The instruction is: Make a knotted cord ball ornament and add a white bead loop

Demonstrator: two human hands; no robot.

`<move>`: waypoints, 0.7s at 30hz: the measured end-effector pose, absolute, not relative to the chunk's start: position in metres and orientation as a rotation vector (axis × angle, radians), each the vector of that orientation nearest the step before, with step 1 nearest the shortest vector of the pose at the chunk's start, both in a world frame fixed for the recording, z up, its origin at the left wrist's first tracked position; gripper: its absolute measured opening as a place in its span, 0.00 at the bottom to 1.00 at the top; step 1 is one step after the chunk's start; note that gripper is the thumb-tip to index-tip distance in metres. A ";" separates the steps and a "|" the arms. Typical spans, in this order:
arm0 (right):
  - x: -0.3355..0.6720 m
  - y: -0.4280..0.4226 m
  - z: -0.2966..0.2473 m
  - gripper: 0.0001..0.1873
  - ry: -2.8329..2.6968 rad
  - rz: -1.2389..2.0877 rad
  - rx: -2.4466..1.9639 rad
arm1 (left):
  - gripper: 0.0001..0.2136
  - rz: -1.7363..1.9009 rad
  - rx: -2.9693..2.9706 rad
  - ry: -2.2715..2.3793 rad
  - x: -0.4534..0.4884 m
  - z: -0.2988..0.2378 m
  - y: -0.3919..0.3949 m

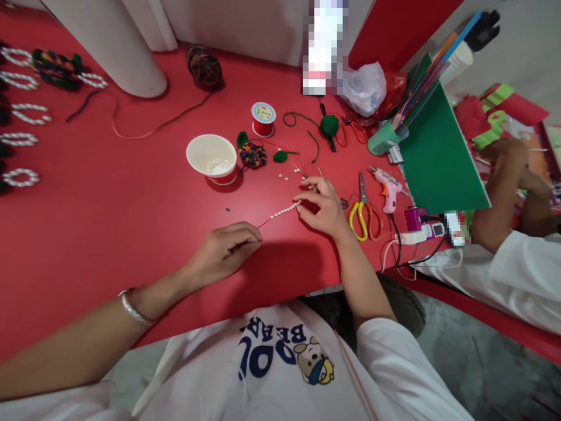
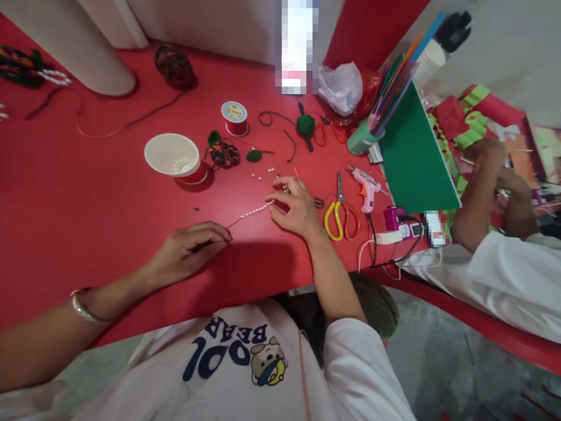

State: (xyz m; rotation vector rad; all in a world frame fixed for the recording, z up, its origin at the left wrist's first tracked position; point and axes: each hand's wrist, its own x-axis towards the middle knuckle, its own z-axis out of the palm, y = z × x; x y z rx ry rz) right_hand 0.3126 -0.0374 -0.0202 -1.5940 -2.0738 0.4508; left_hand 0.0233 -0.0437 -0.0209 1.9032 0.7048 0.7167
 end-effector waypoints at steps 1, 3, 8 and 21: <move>0.313 -0.037 -0.021 0.10 -2.076 0.451 -1.590 | 0.09 0.714 1.909 0.709 0.023 -0.021 -0.044; 0.314 -0.036 -0.022 0.10 -2.082 0.447 -1.585 | 0.09 0.714 1.917 0.710 0.023 -0.023 -0.044; 0.314 -0.035 -0.025 0.09 -2.097 0.435 -1.540 | 0.08 0.741 1.937 0.675 0.022 -0.024 -0.044; 0.315 -0.033 -0.031 0.06 -2.053 0.375 -1.423 | 0.09 0.736 1.963 0.646 0.021 -0.022 -0.043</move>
